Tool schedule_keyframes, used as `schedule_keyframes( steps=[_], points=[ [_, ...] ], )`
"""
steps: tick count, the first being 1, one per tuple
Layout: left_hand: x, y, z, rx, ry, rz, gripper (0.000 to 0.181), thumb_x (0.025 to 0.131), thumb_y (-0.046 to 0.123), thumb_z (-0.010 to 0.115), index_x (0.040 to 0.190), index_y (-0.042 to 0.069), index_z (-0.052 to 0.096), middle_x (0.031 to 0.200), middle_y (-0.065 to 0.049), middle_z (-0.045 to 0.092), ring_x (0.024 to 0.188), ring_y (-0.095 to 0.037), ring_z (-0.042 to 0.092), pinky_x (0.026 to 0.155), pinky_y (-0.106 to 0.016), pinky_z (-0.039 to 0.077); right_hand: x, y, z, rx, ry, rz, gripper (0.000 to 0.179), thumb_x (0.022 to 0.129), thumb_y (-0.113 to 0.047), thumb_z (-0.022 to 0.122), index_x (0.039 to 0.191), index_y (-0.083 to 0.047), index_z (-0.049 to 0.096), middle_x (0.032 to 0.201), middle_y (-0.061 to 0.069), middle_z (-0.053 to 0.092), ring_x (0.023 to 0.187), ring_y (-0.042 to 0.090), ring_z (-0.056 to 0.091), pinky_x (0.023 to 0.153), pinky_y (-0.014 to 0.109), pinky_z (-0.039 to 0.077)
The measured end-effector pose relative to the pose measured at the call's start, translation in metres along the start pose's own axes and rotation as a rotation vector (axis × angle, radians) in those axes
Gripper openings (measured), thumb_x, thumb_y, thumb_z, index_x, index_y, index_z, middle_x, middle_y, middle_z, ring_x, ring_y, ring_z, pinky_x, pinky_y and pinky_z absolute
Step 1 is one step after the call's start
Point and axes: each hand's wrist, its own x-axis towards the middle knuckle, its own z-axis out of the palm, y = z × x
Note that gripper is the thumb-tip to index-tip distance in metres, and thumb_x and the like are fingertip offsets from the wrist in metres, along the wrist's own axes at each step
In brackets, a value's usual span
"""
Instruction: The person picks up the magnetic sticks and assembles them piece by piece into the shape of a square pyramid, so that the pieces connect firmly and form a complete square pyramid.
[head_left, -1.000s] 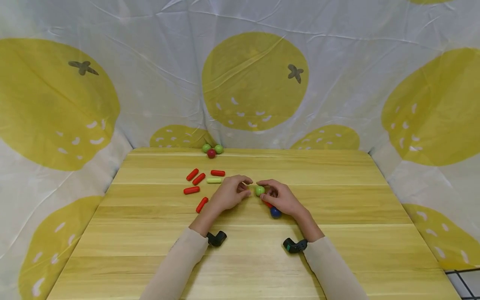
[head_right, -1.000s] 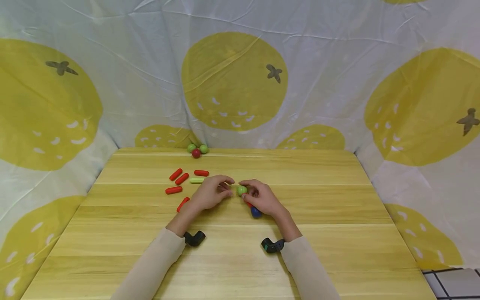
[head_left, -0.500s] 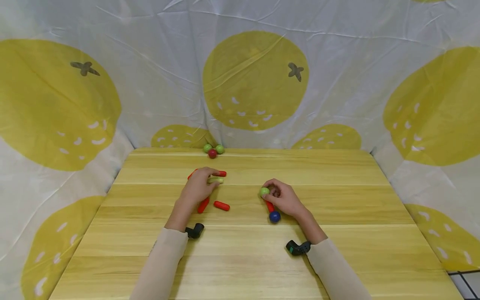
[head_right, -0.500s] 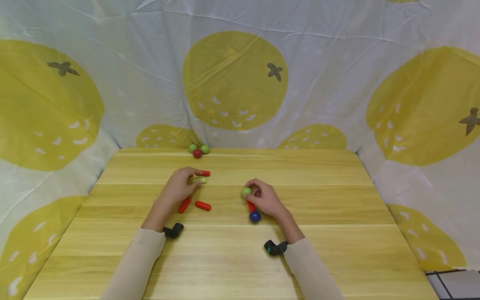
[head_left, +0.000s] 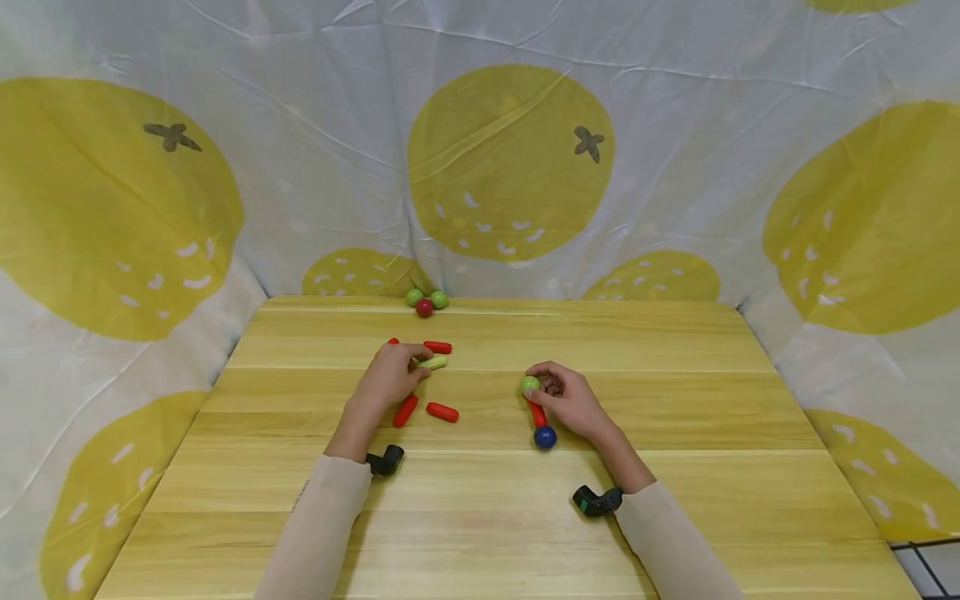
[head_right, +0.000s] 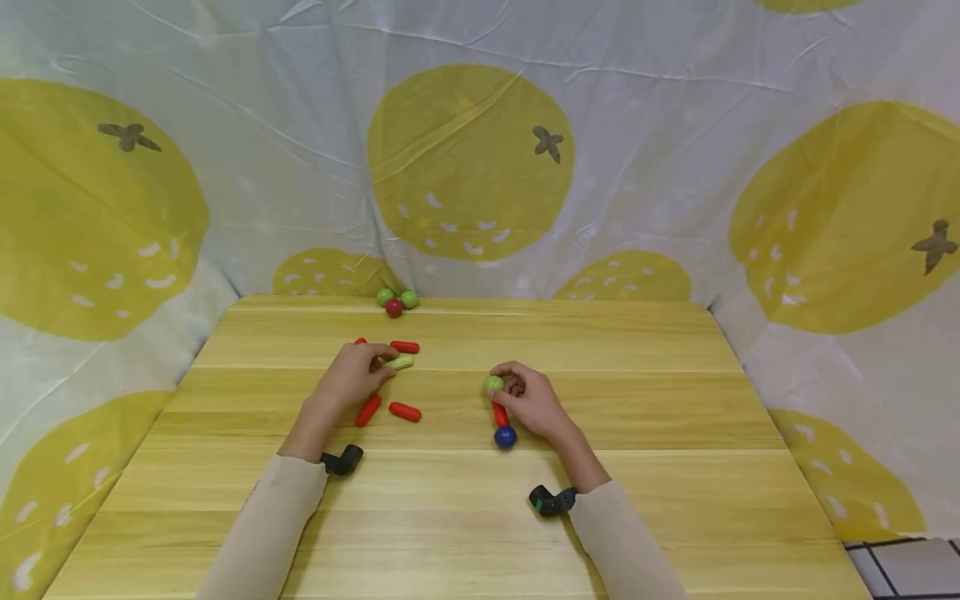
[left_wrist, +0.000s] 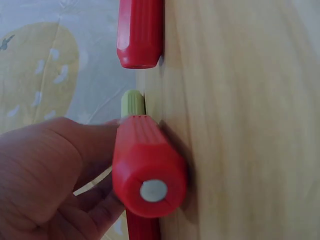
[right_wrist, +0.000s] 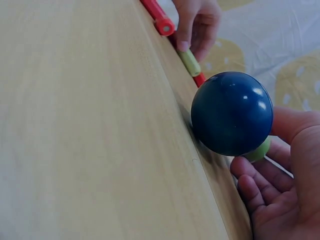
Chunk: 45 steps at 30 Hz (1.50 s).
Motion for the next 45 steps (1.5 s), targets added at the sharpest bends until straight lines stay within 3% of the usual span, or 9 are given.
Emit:
schedule_keyframes(
  steps=[4,7,11,18,27,36,45],
  points=[
    [0.0,0.002,0.001,-0.028,-0.019,0.005,0.023,0.094,0.012,0.077,0.117,0.01,0.077,0.108,-0.008,0.077,0.092,-0.021,0.073,0.081,-0.039,0.06,-0.005,-0.017,-0.003,0.027,0.003,-0.021,0.031,0.095,-0.006,0.072,0.124,0.005,0.065,0.1,0.021,0.07,0.081,0.025,0.064,0.065,0.022,0.049],
    [0.002,0.009,0.001,-0.093,-0.041,0.033,0.023,0.094,0.011,0.075,0.117,0.01,0.077,0.112,-0.008,0.077,0.094,-0.022,0.074,0.083,-0.039,0.061,-0.005,-0.017,-0.002,0.032,0.014,-0.015,0.03,0.095,-0.006,0.072,0.122,0.004,0.066,0.102,0.021,0.07,0.081,0.023,0.065,0.066,0.022,0.05],
    [0.003,0.021,0.005,-0.16,-0.098,0.077,0.024,0.094,0.01,0.076,0.118,0.009,0.076,0.115,-0.006,0.076,0.095,-0.021,0.073,0.086,-0.038,0.061,0.002,-0.002,0.001,0.035,0.028,0.015,0.031,0.095,-0.009,0.073,0.124,-0.001,0.067,0.108,0.02,0.071,0.086,0.024,0.067,0.07,0.021,0.052],
    [0.002,0.049,0.018,-0.165,-0.179,0.11,0.023,0.095,0.013,0.075,0.118,0.011,0.077,0.109,-0.003,0.075,0.091,-0.015,0.067,0.084,-0.033,0.059,0.008,0.017,0.002,0.047,0.031,-0.004,0.034,0.095,-0.018,0.077,0.126,-0.008,0.068,0.107,0.015,0.072,0.088,0.024,0.067,0.069,0.023,0.052],
    [0.007,0.069,0.039,-0.173,-0.18,0.131,0.02,0.098,0.016,0.072,0.117,0.011,0.077,0.105,-0.001,0.076,0.089,-0.011,0.067,0.083,-0.032,0.059,0.011,0.018,0.003,0.047,0.037,-0.032,0.029,0.093,-0.022,0.079,0.12,-0.013,0.071,0.102,0.007,0.073,0.083,0.017,0.067,0.071,0.025,0.055],
    [0.009,0.074,0.049,-0.14,-0.19,0.149,0.021,0.099,0.017,0.071,0.118,0.01,0.077,0.107,-0.002,0.077,0.088,-0.01,0.068,0.082,-0.029,0.059,0.01,0.018,0.004,0.027,0.027,-0.05,0.028,0.094,-0.022,0.077,0.12,-0.015,0.071,0.104,0.005,0.073,0.084,0.016,0.066,0.072,0.025,0.055],
    [0.007,0.077,0.053,-0.16,-0.16,0.143,0.021,0.098,0.016,0.072,0.118,0.009,0.077,0.107,-0.003,0.077,0.088,-0.011,0.067,0.082,-0.032,0.059,0.009,0.018,0.007,-0.046,0.01,-0.061,0.039,0.092,-0.028,0.08,0.127,-0.014,0.071,0.087,0.004,0.063,0.07,0.017,0.054,0.06,0.023,0.044]
  ],
)
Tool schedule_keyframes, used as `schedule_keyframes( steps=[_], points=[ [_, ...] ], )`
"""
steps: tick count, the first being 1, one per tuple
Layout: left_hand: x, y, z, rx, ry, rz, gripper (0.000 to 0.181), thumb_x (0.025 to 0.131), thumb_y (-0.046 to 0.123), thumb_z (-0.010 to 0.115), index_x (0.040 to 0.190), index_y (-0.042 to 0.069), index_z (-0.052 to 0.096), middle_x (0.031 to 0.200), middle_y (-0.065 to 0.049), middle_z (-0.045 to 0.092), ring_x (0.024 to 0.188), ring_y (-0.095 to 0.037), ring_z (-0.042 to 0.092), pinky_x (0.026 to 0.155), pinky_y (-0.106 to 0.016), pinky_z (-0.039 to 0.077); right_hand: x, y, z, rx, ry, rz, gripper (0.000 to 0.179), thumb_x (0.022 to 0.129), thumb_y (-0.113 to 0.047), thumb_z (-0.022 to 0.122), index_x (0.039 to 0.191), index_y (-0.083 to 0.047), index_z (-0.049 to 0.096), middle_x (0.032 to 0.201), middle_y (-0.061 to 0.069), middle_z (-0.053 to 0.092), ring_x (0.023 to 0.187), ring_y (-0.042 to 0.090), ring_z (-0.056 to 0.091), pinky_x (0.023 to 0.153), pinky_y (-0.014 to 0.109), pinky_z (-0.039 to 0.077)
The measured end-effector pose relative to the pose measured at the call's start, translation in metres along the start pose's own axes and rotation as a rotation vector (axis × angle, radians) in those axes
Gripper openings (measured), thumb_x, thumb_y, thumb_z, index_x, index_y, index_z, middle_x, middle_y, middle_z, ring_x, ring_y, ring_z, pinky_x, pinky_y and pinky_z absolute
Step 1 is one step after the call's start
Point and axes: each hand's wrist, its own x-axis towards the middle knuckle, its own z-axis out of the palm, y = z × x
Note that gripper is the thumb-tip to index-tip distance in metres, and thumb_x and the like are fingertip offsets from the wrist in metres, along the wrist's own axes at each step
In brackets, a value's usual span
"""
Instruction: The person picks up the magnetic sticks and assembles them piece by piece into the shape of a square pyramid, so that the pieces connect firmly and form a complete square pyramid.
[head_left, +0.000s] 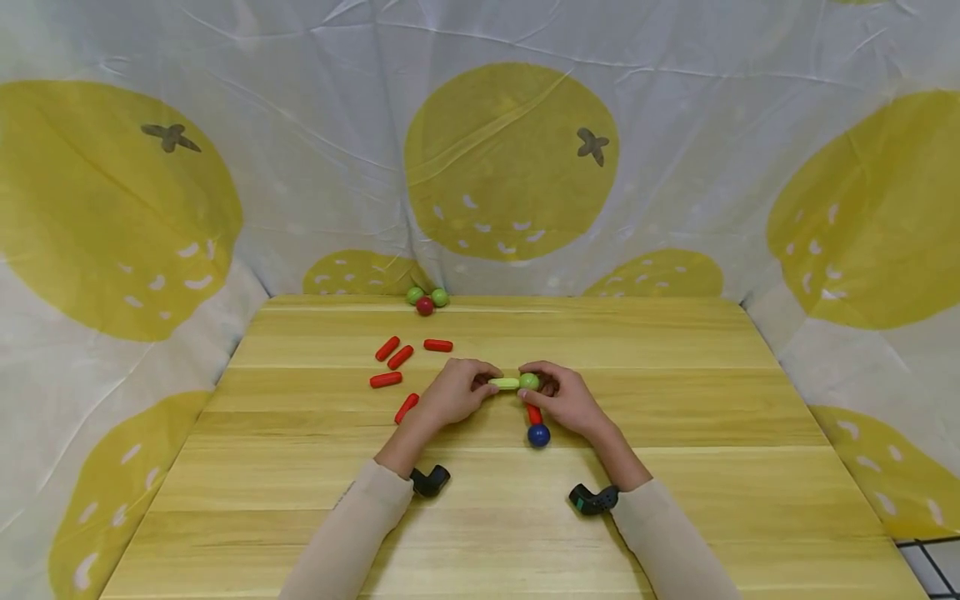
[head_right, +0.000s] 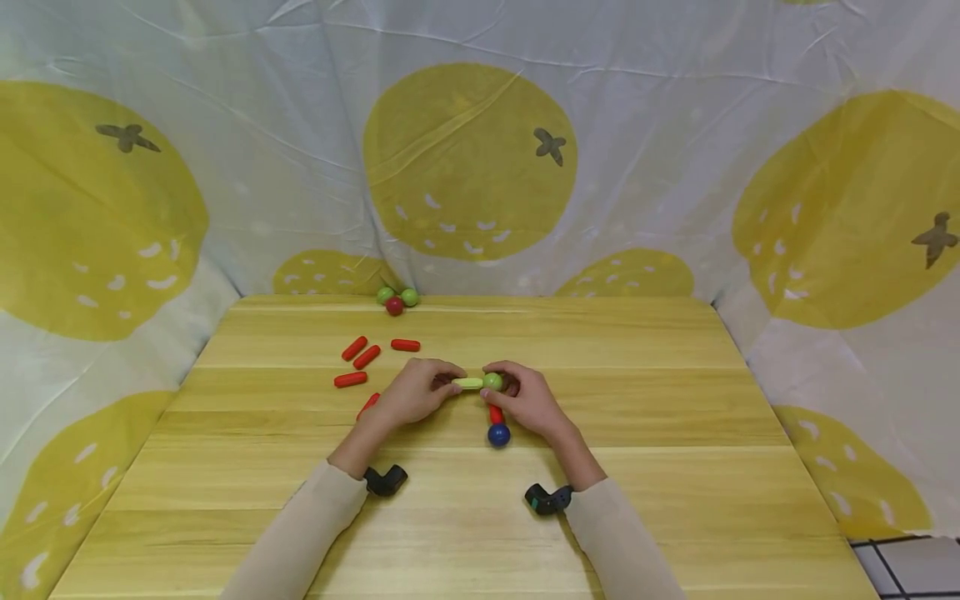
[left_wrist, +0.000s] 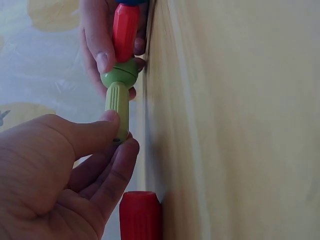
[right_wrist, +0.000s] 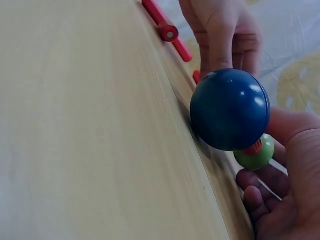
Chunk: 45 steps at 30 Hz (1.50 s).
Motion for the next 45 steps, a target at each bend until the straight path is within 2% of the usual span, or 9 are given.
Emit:
schedule_keyframes(
  steps=[8,12,15,20,26,31,37,43,45],
  points=[
    [0.001,-0.004,0.004,-0.038,0.013,-0.004,0.024,0.098,0.018,0.072,0.12,0.007,0.076,0.107,-0.003,0.077,0.092,-0.012,0.07,0.085,-0.032,0.06,-0.001,-0.005,0.001,-0.009,0.039,0.027,0.033,0.092,-0.023,0.08,0.122,-0.01,0.074,0.086,0.007,0.065,0.069,0.019,0.054,0.059,0.023,0.044],
    [-0.001,-0.01,-0.003,-0.069,0.048,-0.014,0.028,0.097,0.021,0.074,0.121,0.006,0.075,0.108,-0.004,0.077,0.093,-0.013,0.071,0.087,-0.033,0.061,0.0,0.0,0.002,-0.013,0.042,0.044,0.033,0.091,-0.026,0.081,0.121,-0.013,0.075,0.086,0.005,0.065,0.07,0.018,0.055,0.06,0.023,0.045],
    [-0.003,-0.015,-0.016,-0.082,0.087,-0.024,0.031,0.097,0.022,0.074,0.123,0.005,0.074,0.113,-0.008,0.076,0.096,-0.017,0.072,0.089,-0.036,0.061,0.0,-0.001,0.003,-0.008,0.047,0.054,0.033,0.091,-0.027,0.081,0.12,-0.013,0.075,0.087,0.006,0.066,0.071,0.018,0.056,0.061,0.023,0.046],
    [0.001,-0.032,-0.047,-0.032,0.142,-0.048,0.035,0.098,0.025,0.073,0.127,0.003,0.072,0.121,-0.014,0.074,0.101,-0.025,0.072,0.09,-0.042,0.061,-0.002,-0.001,0.003,0.003,0.063,0.063,0.032,0.09,-0.027,0.082,0.118,-0.014,0.076,0.087,0.006,0.067,0.073,0.019,0.057,0.062,0.024,0.046],
    [0.02,-0.064,-0.086,0.02,0.228,-0.116,0.033,0.099,0.022,0.07,0.127,0.004,0.07,0.125,-0.018,0.071,0.108,-0.035,0.069,0.094,-0.049,0.058,-0.002,0.002,0.004,-0.008,0.07,0.055,0.031,0.089,-0.027,0.083,0.116,-0.015,0.077,0.086,0.004,0.067,0.072,0.018,0.057,0.062,0.023,0.046],
    [0.038,-0.084,-0.105,0.062,0.289,-0.139,0.038,0.097,0.018,0.071,0.132,0.001,0.067,0.133,-0.02,0.066,0.119,-0.042,0.063,0.099,-0.054,0.055,-0.001,0.0,0.003,-0.007,0.072,0.051,0.032,0.088,-0.028,0.083,0.117,-0.015,0.077,0.087,0.003,0.067,0.073,0.018,0.058,0.062,0.023,0.047],
    [0.053,-0.096,-0.104,0.121,0.267,-0.147,0.046,0.096,0.012,0.07,0.14,0.0,0.061,0.144,-0.022,0.059,0.135,-0.041,0.053,0.114,-0.054,0.045,-0.002,-0.002,0.002,0.009,0.074,0.061,0.032,0.089,-0.027,0.083,0.117,-0.014,0.077,0.087,0.005,0.066,0.074,0.019,0.057,0.063,0.023,0.046],
    [0.055,-0.102,-0.096,0.179,0.256,-0.151,0.038,0.094,0.008,0.074,0.131,-0.001,0.068,0.127,-0.021,0.069,0.111,-0.036,0.063,0.1,-0.05,0.053,-0.002,0.001,0.004,0.027,0.076,0.046,0.034,0.088,-0.027,0.084,0.118,-0.012,0.077,0.088,0.008,0.068,0.075,0.018,0.057,0.063,0.023,0.047],
    [0.053,-0.104,-0.095,0.174,0.262,-0.159,0.037,0.094,0.007,0.075,0.129,-0.001,0.069,0.125,-0.02,0.07,0.109,-0.035,0.063,0.099,-0.049,0.053,-0.002,0.001,0.004,0.03,0.077,0.042,0.034,0.088,-0.027,0.084,0.117,-0.011,0.077,0.088,0.008,0.068,0.074,0.019,0.058,0.063,0.022,0.046]
  ],
)
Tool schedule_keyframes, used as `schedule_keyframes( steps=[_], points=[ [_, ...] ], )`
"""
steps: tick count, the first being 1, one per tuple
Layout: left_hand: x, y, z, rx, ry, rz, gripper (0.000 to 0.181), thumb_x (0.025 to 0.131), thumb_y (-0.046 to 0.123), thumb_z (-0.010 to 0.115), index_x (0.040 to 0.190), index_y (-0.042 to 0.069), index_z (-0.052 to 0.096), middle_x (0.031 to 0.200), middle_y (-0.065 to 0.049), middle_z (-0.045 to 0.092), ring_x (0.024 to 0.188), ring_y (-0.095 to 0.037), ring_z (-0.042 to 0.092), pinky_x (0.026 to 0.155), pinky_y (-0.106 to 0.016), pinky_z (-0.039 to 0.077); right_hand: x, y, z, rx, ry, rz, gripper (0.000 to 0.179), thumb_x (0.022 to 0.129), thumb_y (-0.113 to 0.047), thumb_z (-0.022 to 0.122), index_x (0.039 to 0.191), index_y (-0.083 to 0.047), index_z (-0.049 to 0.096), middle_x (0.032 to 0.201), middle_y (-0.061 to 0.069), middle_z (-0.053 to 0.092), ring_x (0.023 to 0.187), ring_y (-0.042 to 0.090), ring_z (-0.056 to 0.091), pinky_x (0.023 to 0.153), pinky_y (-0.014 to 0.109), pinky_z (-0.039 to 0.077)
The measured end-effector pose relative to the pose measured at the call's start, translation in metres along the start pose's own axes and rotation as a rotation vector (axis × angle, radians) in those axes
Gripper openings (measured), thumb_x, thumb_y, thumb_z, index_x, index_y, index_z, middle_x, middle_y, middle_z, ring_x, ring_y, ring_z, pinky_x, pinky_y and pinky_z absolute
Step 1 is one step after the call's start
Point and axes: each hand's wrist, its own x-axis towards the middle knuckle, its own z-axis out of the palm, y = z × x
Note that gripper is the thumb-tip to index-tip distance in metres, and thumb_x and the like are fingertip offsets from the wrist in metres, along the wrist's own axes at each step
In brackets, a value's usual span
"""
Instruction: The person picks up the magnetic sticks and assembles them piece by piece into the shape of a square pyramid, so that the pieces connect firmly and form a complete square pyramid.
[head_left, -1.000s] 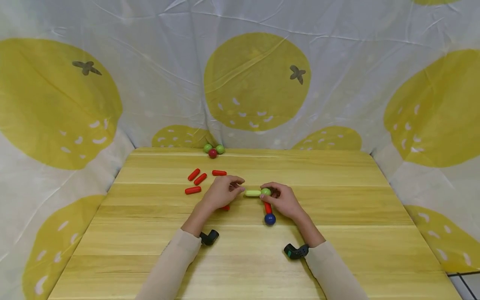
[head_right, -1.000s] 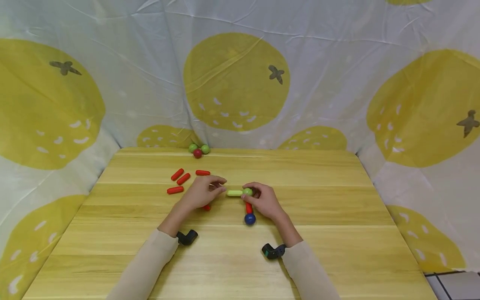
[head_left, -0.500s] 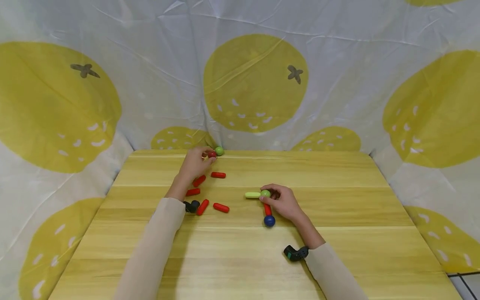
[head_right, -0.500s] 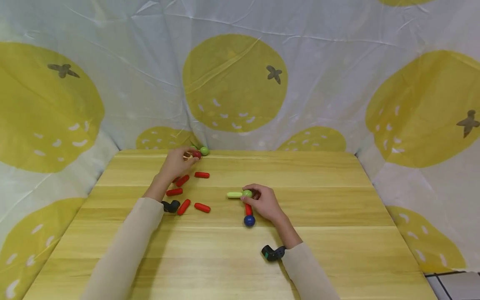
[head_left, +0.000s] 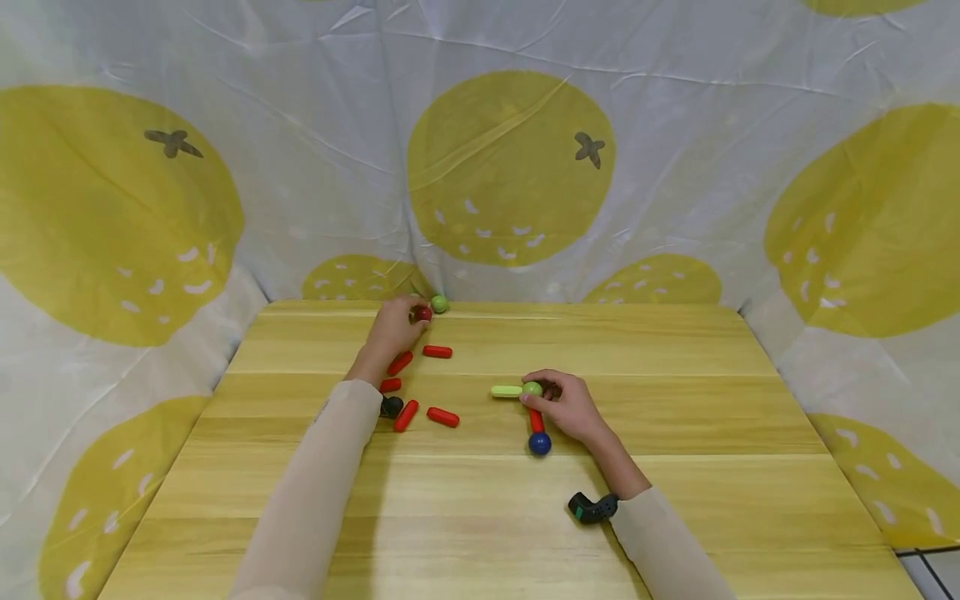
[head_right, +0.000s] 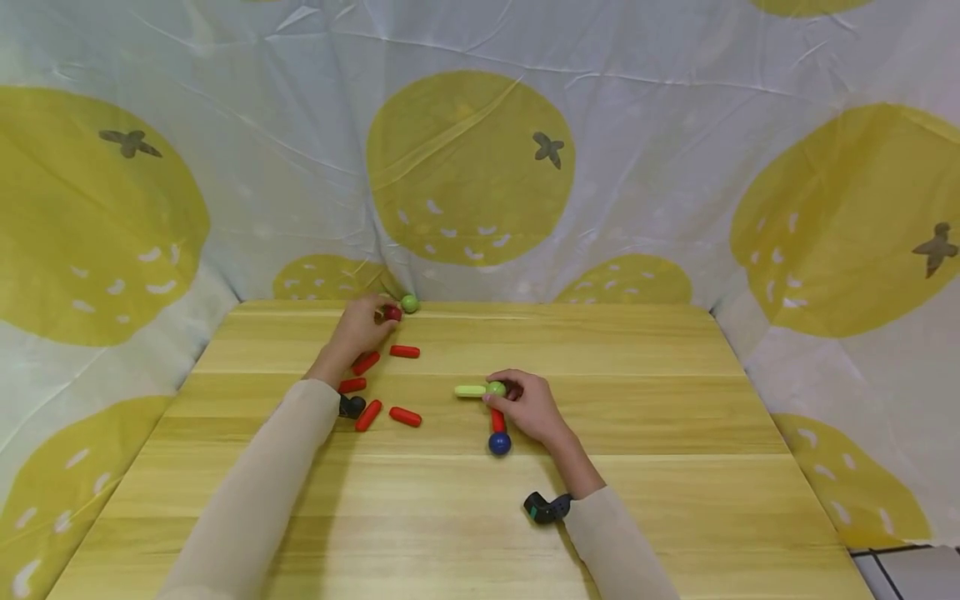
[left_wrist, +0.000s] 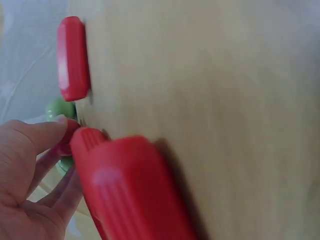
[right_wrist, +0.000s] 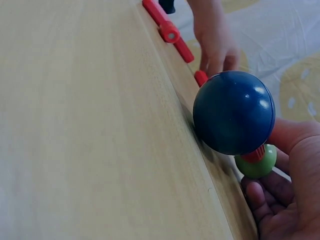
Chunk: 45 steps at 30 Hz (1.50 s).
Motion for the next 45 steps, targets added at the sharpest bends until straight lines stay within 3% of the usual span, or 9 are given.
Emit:
schedule_keyframes(
  steps=[5,9,14,19,29,37,45],
  points=[
    [-0.007,-0.002,0.0,-0.024,0.011,-0.027,0.04,0.093,0.007,0.076,0.131,-0.003,0.067,0.126,-0.021,0.069,0.113,-0.036,0.063,0.102,-0.048,0.052,0.0,-0.001,0.0,-0.007,-0.004,-0.001,0.032,0.088,-0.027,0.084,0.116,-0.012,0.077,0.086,0.007,0.067,0.074,0.018,0.058,0.062,0.023,0.047],
    [-0.015,0.002,-0.003,-0.059,0.013,-0.02,0.043,0.093,0.008,0.076,0.134,-0.002,0.065,0.128,-0.021,0.068,0.109,-0.035,0.065,0.097,-0.047,0.056,-0.001,-0.001,0.0,-0.018,-0.005,0.0,0.032,0.089,-0.028,0.083,0.116,-0.012,0.077,0.086,0.006,0.067,0.074,0.017,0.058,0.062,0.023,0.047],
    [-0.03,0.014,-0.008,-0.159,0.008,-0.014,0.039,0.095,0.012,0.075,0.133,0.006,0.068,0.121,-0.016,0.071,0.108,-0.033,0.071,0.095,-0.045,0.059,0.0,-0.001,-0.002,-0.026,-0.001,0.001,0.033,0.088,-0.027,0.083,0.117,-0.013,0.077,0.087,0.005,0.067,0.074,0.017,0.059,0.063,0.024,0.048],
    [-0.051,0.032,-0.009,-0.248,-0.041,0.009,0.043,0.094,0.014,0.077,0.135,0.007,0.068,0.121,-0.013,0.073,0.108,-0.032,0.073,0.093,-0.044,0.061,0.001,0.0,-0.001,-0.035,-0.002,0.003,0.032,0.089,-0.027,0.082,0.117,-0.013,0.077,0.087,0.004,0.067,0.075,0.018,0.059,0.064,0.024,0.049],
    [-0.086,0.064,0.007,-0.362,-0.184,0.071,0.043,0.088,0.016,0.083,0.129,0.007,0.072,0.119,-0.01,0.075,0.105,-0.023,0.073,0.092,-0.035,0.061,0.0,-0.003,-0.001,-0.007,0.002,0.01,0.031,0.089,-0.026,0.083,0.117,-0.012,0.077,0.089,0.006,0.068,0.076,0.019,0.059,0.064,0.024,0.048],
    [-0.098,0.077,0.024,-0.342,-0.253,0.053,0.042,0.087,0.018,0.084,0.126,0.008,0.073,0.112,-0.005,0.076,0.103,-0.018,0.073,0.09,-0.031,0.061,0.001,0.001,-0.002,0.002,0.009,0.01,0.033,0.089,-0.026,0.083,0.117,-0.011,0.077,0.094,0.008,0.07,0.077,0.019,0.058,0.065,0.023,0.047],
    [-0.1,0.083,0.034,-0.335,-0.281,0.055,0.038,0.088,0.019,0.084,0.123,0.011,0.072,0.111,-0.003,0.075,0.103,-0.016,0.073,0.09,-0.031,0.061,0.001,0.0,0.0,-0.01,0.007,-0.003,0.032,0.089,-0.026,0.082,0.117,-0.011,0.077,0.089,0.006,0.068,0.075,0.017,0.059,0.063,0.024,0.048]
  ],
)
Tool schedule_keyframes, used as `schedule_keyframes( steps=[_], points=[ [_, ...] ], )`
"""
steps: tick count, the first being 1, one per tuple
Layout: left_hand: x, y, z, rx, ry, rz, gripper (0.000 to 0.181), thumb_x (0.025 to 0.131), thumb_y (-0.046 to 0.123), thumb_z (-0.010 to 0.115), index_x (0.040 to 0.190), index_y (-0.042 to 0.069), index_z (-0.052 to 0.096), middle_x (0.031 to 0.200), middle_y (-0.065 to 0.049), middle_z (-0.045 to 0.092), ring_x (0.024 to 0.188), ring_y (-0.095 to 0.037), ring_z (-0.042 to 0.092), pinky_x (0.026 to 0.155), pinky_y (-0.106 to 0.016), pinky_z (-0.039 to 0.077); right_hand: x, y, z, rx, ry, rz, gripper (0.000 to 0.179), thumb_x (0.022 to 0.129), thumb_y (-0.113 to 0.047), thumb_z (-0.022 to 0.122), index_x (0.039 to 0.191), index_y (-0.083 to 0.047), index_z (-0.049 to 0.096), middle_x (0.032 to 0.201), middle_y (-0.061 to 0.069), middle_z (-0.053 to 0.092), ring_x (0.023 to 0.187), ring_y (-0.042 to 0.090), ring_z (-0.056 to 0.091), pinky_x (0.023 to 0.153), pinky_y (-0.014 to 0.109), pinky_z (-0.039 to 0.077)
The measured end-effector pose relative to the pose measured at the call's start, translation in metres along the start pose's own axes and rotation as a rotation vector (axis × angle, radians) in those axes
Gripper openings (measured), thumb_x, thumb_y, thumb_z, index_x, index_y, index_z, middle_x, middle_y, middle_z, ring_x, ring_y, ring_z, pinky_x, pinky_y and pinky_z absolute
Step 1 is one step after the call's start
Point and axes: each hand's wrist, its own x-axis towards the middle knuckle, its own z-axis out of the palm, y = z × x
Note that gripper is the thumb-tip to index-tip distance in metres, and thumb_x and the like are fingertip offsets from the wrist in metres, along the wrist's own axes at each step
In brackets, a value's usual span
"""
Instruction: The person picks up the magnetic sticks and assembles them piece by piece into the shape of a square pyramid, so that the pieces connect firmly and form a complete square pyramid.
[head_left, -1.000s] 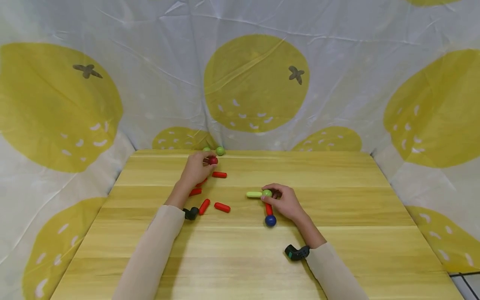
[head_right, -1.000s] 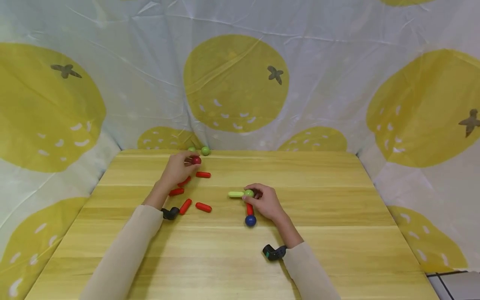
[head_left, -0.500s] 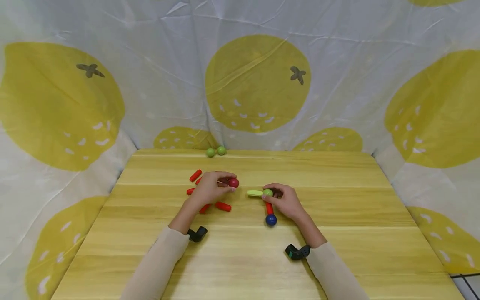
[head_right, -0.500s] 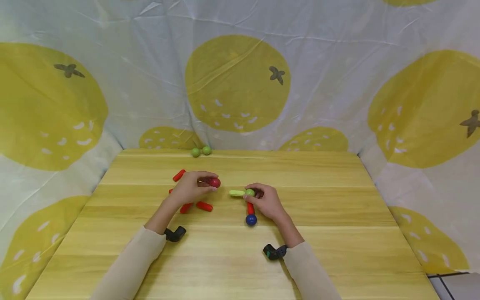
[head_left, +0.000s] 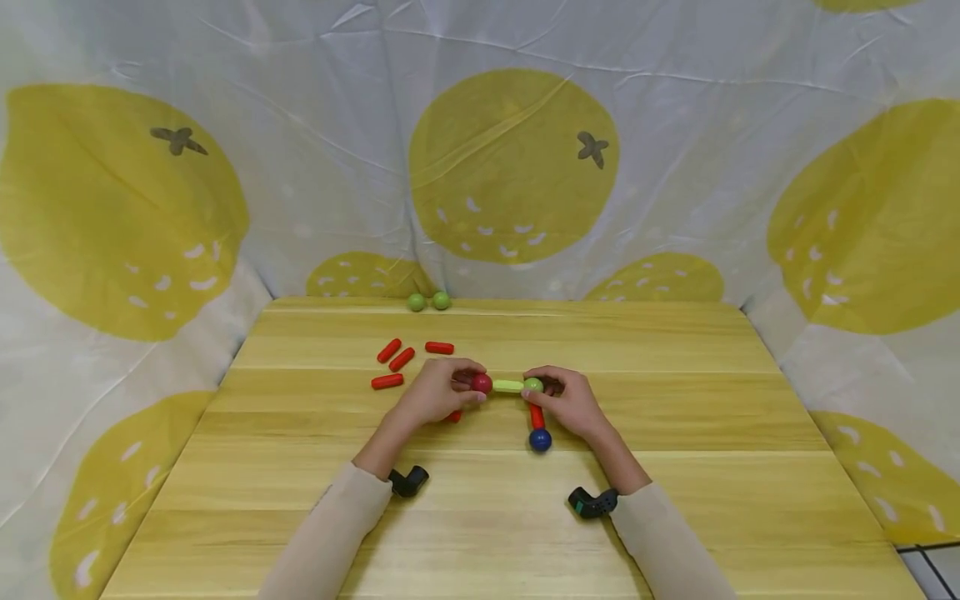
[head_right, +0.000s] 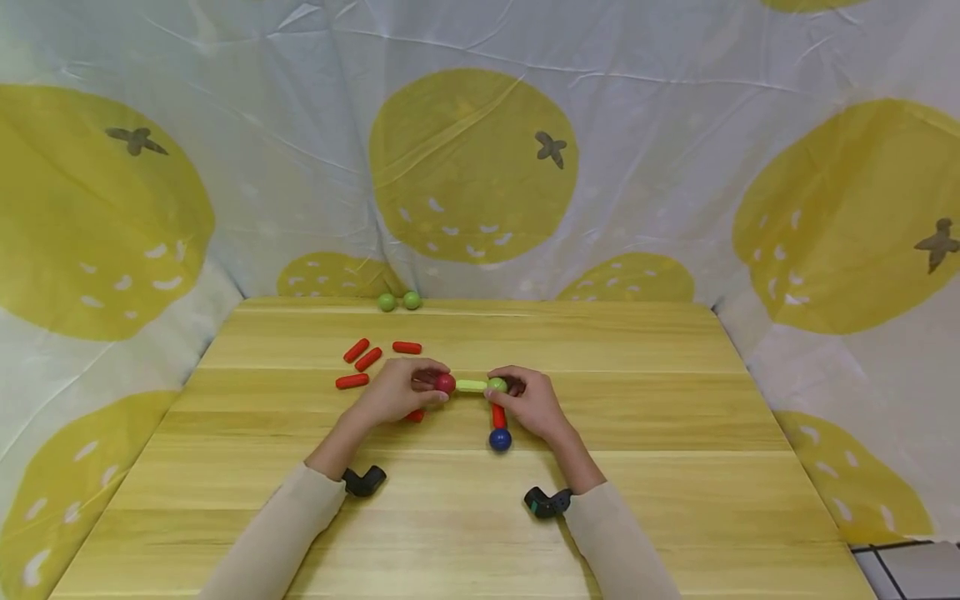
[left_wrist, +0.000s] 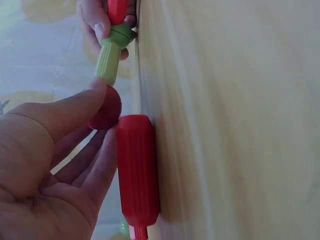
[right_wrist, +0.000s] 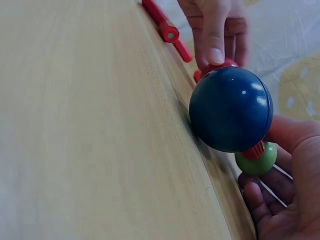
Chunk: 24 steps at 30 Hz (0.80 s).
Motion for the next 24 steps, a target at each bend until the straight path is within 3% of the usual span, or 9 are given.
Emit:
schedule_keyframes(
  steps=[7,16,24],
  points=[
    [0.002,0.001,0.004,0.069,0.0,-0.005,0.035,0.088,0.021,0.084,0.121,0.016,0.073,0.107,0.0,0.075,0.096,-0.013,0.071,0.088,-0.032,0.061,-0.001,0.0,-0.002,-0.005,-0.006,0.003,0.031,0.088,-0.026,0.082,0.116,-0.012,0.076,0.088,0.003,0.067,0.075,0.016,0.058,0.064,0.024,0.048],
    [0.007,0.005,0.011,0.094,-0.02,0.019,0.036,0.093,0.016,0.079,0.128,0.011,0.071,0.114,-0.005,0.075,0.101,-0.016,0.07,0.092,-0.036,0.059,-0.001,-0.002,-0.002,-0.042,-0.046,-0.006,0.013,0.09,-0.028,0.081,0.096,-0.02,0.073,0.087,-0.001,0.067,0.073,0.016,0.053,0.064,0.024,0.044],
    [0.013,0.012,0.022,0.109,-0.05,0.109,0.038,0.093,0.01,0.077,0.13,0.007,0.07,0.121,-0.008,0.071,0.105,-0.02,0.07,0.094,-0.037,0.059,-0.003,-0.003,-0.002,-0.061,-0.135,-0.056,0.022,0.09,-0.029,0.08,0.11,-0.02,0.074,0.092,-0.002,0.071,0.071,0.015,0.055,0.063,0.023,0.045]
  ],
)
